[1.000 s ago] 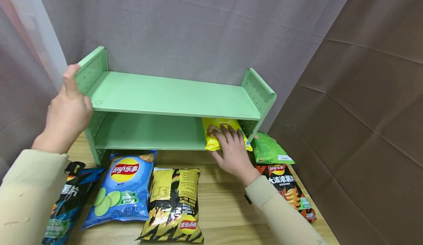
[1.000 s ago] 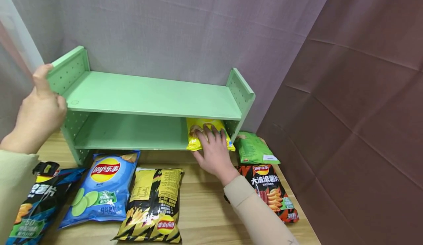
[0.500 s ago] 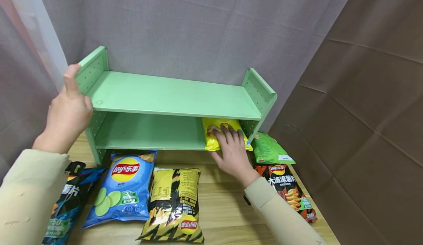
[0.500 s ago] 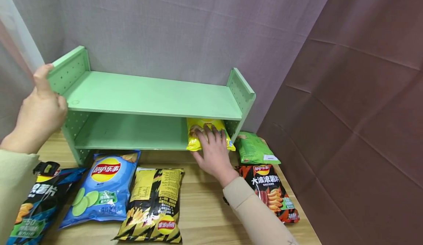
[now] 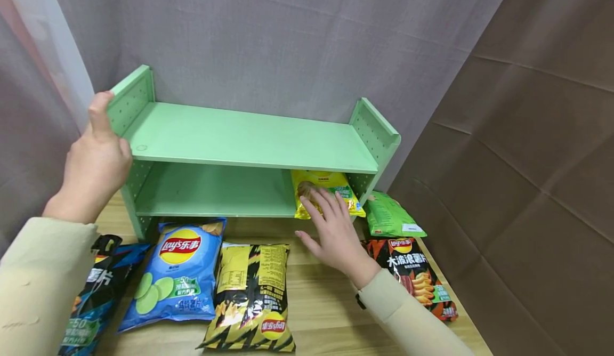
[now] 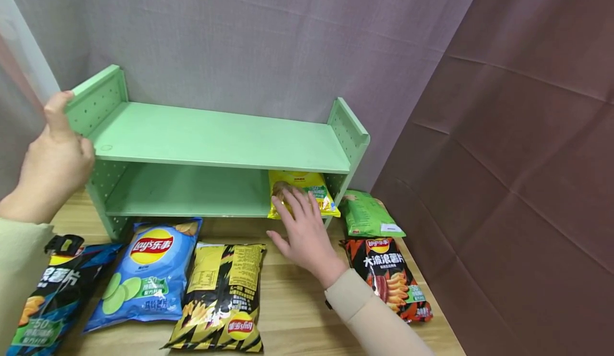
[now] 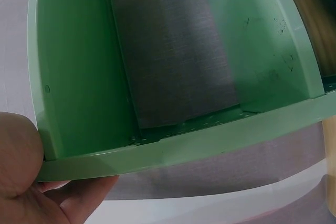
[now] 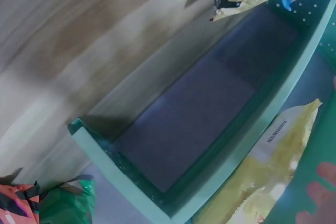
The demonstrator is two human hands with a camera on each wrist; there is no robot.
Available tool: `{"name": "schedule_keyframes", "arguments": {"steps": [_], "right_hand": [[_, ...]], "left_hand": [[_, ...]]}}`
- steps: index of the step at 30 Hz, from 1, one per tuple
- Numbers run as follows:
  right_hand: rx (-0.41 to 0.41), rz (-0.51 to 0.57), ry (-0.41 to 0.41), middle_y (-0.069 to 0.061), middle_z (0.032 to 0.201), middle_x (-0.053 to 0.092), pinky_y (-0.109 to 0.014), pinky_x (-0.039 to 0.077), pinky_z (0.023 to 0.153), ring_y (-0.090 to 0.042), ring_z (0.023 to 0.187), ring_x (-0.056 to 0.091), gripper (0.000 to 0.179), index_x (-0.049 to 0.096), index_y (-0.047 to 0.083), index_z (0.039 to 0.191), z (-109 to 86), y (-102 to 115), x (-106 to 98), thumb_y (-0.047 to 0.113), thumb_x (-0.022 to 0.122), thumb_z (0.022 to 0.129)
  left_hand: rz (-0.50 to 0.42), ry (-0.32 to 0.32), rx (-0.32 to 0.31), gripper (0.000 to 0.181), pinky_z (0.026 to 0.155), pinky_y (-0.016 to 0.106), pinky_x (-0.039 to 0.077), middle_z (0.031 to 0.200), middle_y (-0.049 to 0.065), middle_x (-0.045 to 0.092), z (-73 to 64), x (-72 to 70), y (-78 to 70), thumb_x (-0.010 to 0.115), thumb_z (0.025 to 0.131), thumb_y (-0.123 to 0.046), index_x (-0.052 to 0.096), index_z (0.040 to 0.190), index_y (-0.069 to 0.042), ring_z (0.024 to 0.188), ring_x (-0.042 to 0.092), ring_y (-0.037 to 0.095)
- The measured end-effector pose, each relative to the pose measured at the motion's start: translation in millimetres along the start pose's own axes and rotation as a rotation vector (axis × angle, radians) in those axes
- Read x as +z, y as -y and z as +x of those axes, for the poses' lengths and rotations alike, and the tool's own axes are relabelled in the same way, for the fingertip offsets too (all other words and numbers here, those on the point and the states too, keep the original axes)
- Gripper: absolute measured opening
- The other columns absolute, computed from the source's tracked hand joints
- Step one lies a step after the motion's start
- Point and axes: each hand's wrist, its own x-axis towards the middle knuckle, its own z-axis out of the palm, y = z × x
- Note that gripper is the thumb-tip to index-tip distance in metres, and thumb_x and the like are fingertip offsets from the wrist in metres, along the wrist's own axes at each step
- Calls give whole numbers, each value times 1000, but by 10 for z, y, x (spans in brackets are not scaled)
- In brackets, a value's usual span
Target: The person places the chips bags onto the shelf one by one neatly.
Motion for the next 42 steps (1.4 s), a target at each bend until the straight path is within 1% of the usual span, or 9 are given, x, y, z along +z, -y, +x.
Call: {"name": "schedule_keyframes", "arguments": {"steps": [5,11,15,19,22,27,33,37,42], "right_hand": [[-46,59,-54,-17,143,43,-58,20,109,-36,134,36,67,44,9,144,-158,44,-109,43,61,90],[-71,134,-204,-14,125,58,-53,35,101,-34,116,53,54,58,1,129,-464,-6,-218,35,64,88],[-10,143,-265,-12,117,61,-47,42,92,-31,105,57,53,59,1,127,-723,-134,-239,39,60,90],[115,108,-252,-13,113,62,-48,45,87,-32,101,59,54,59,1,126,-967,-331,-254,42,58,90],[275,46,-168,-16,116,60,-51,44,87,-36,103,57,59,56,1,129,-1129,-501,-262,44,61,89],[604,-36,69,-27,127,49,-62,36,91,-49,113,46,78,43,-5,139,-1354,-731,-273,49,65,87],[923,-52,402,-40,138,29,-73,25,90,-64,116,31,99,27,-9,145,-1534,-862,-288,72,40,88],[1028,-12,561,-43,138,21,-74,29,83,-69,112,30,103,18,-7,149,-1593,-903,-266,76,29,88],[1029,25,646,-44,139,18,-71,38,73,-69,107,35,103,10,-7,151,-1616,-870,-233,74,26,89]], "left_hand": [[-4,11,-6,68,37,44,25,78,25,41,-11,-2,-15,34,88,-3,7,146,-24,42,37,34],[-8,12,-3,68,38,42,24,77,24,40,-13,-9,-29,33,88,-2,6,146,-24,42,36,34],[-8,19,-7,68,38,42,25,78,23,40,-15,-21,-31,33,88,-2,6,146,-24,42,36,33],[-8,23,-14,68,38,42,25,79,24,41,-17,-24,-31,33,88,-2,6,147,-25,42,37,33],[-8,19,-21,68,38,43,25,81,25,41,-17,-24,-32,34,88,-3,6,147,-25,42,37,35],[-7,22,-26,68,39,44,25,82,26,41,-18,-28,-29,34,88,-3,6,147,-25,43,37,35],[-3,17,-12,68,38,42,25,78,24,41,-20,-18,-27,34,88,-2,6,147,-24,42,36,33],[-1,10,-7,68,38,42,24,76,23,41,-24,-16,-25,34,88,-2,6,146,-24,42,36,33],[2,9,-14,68,38,44,25,77,25,41,-18,-19,-21,34,88,-2,7,147,-24,43,37,35]]}}
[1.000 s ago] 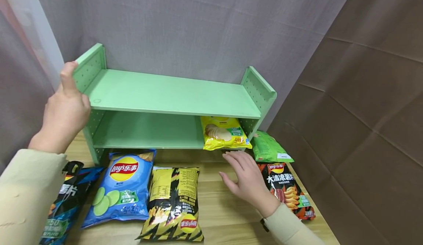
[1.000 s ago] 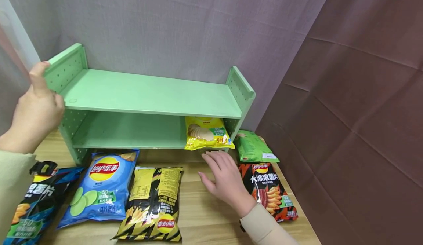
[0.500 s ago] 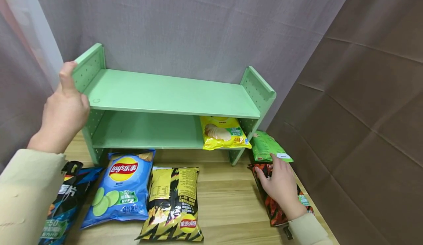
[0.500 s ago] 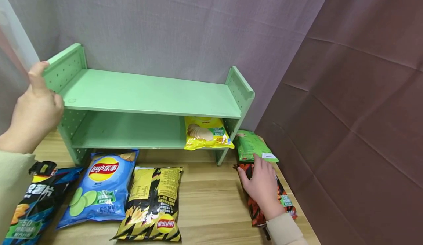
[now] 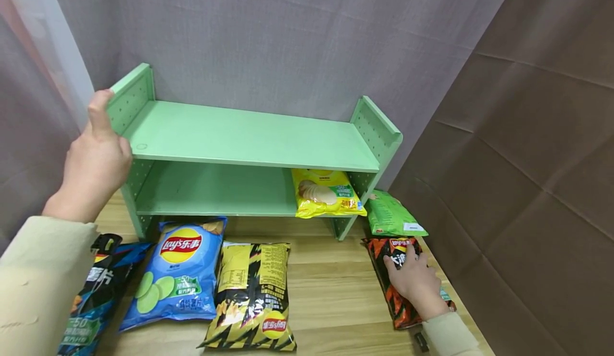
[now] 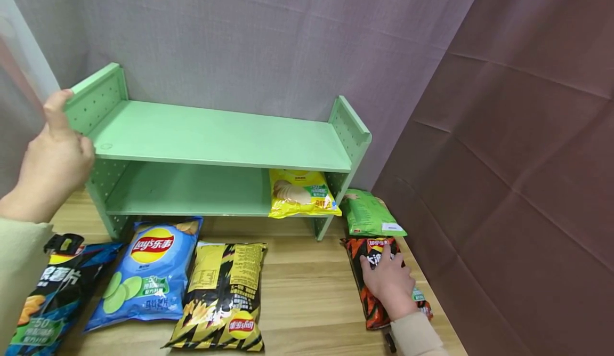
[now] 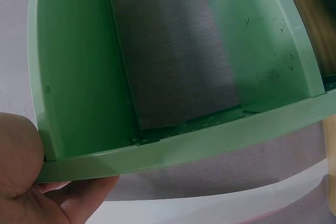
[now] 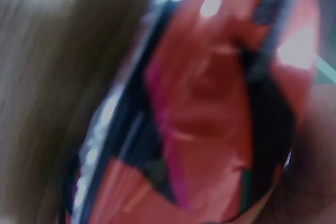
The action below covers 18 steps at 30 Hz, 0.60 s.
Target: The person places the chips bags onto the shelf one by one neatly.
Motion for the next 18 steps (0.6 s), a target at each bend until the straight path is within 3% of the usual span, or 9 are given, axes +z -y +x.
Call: {"name": "schedule_keyframes", "arguments": {"steps": [10,18], "right_hand": [[-62,-50,-28,-44,129,31,-63,43,59,-63,97,45,102,21,-9,148,-149,199,42,74,30,89],[-91,-84,-58,-41,128,34,-60,45,61,-58,94,49,99,23,-8,148,-258,393,103,72,32,90]], "left_hand": [[-2,-13,-1,68,38,46,25,79,26,42,6,-1,-2,34,88,-3,7,147,-24,43,37,37],[-1,-2,-3,68,38,44,25,80,25,41,0,9,-1,34,88,-3,7,147,-24,43,37,36]]}}
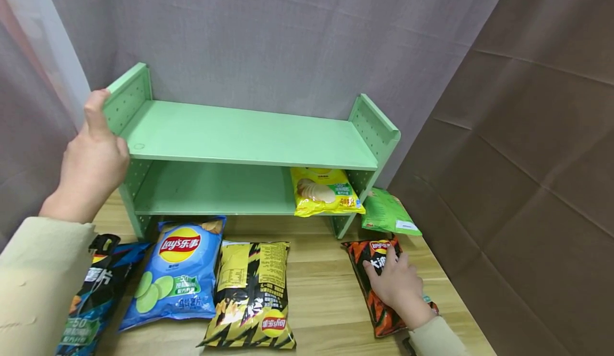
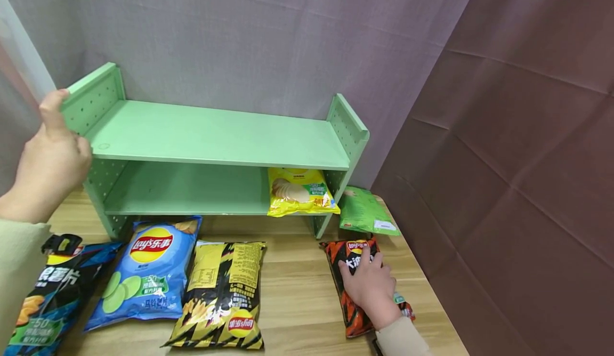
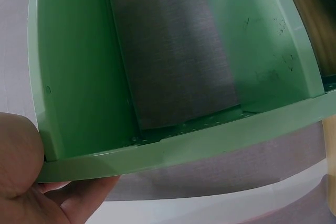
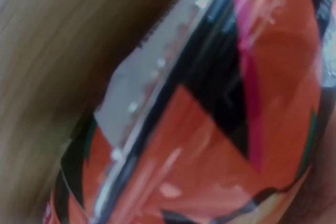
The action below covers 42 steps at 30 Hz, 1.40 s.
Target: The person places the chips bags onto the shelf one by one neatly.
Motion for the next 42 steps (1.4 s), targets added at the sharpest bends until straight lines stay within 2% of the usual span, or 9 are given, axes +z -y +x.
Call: {"name": "schedule_keyframes", "arguments": {"steps": [7,12,19,25,28,32,37,42], "right_hand": [[-51,5,7,-40,128,35,-60,46,66,-54,96,51,99,26,-6,148,-99,221,9,73,34,89],[-86,66,3,-35,130,38,-61,45,76,-51,109,48,99,29,1,150,-159,351,13,77,30,87],[-126,124,-5,-32,129,40,-59,43,83,-47,116,45,89,30,7,152,-201,425,-5,71,36,90],[-148,297,49,-35,139,35,-62,36,94,-52,125,37,93,23,0,151,-183,322,-91,66,47,90],[-144,378,117,-38,144,28,-63,31,100,-54,131,29,100,19,-8,149,-167,212,-138,66,50,88],[-113,470,234,-41,146,20,-65,30,100,-56,132,25,107,12,-12,148,-146,67,-147,67,51,87],[-77,557,310,-43,141,26,-64,35,96,-57,128,31,103,17,-13,145,-129,-22,-98,64,54,88],[-18,690,345,-34,125,47,-53,49,81,-44,107,55,91,28,-10,140,-84,-72,-20,56,61,87]], "left_hand": [[4,20,-14,69,39,44,26,80,25,41,-2,-11,-1,34,89,-3,5,148,-25,44,38,36],[4,27,-23,70,40,45,26,81,26,42,0,-9,0,34,89,-3,5,148,-26,45,38,36],[10,36,-23,69,38,43,26,81,25,42,-9,-3,-4,33,90,-3,4,148,-26,44,37,34],[6,0,13,68,38,44,25,79,26,42,-18,-4,-9,34,89,-2,6,147,-23,43,37,35],[4,-6,15,68,38,44,25,79,27,42,-17,-3,-4,34,88,-2,6,147,-23,43,37,35],[2,-11,11,68,38,45,25,82,28,42,-18,2,5,34,88,-2,7,147,-23,43,37,35],[0,5,0,69,39,44,25,82,27,42,-19,-6,-1,34,88,-2,6,147,-24,44,37,35],[-2,20,-13,70,39,43,26,82,26,42,-16,-10,-8,34,89,-2,5,148,-26,44,37,34]]}}
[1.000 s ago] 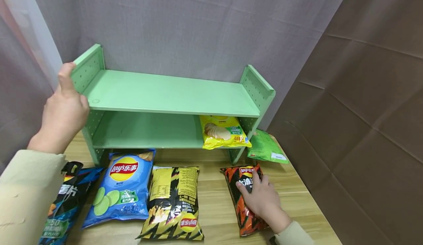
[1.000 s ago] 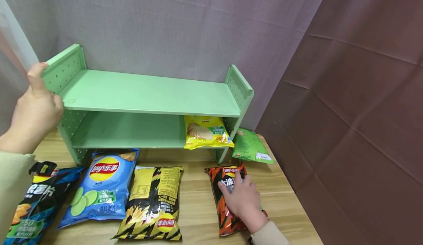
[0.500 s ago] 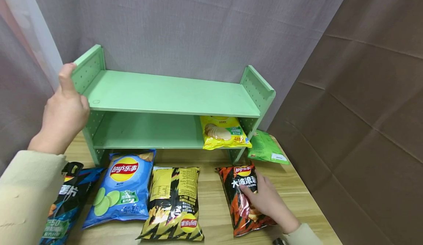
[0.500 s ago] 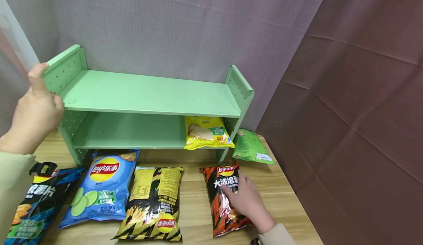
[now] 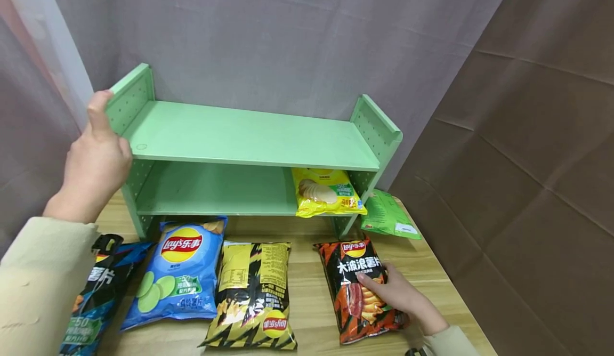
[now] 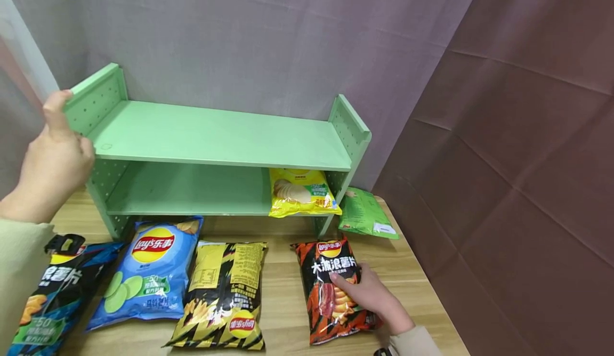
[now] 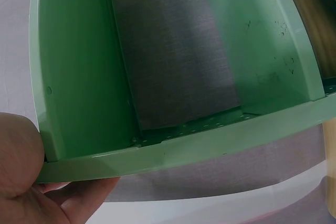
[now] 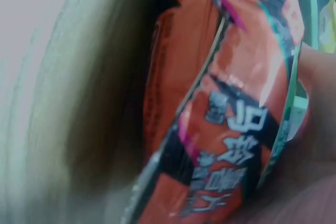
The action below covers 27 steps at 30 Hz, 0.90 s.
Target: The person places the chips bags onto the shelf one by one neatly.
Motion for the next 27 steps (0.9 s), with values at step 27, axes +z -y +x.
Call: {"name": "schedule_keyframes", "arguments": {"steps": [27], "right_hand": [[-24,217,-70,-20,111,59,-41,52,76,-27,92,62,80,38,-4,135,-15,22,30,42,75,81]], "left_hand": [[-3,-13,10,70,39,44,26,84,26,42,-1,2,-4,34,88,-2,6,147,-26,44,37,34]]}}
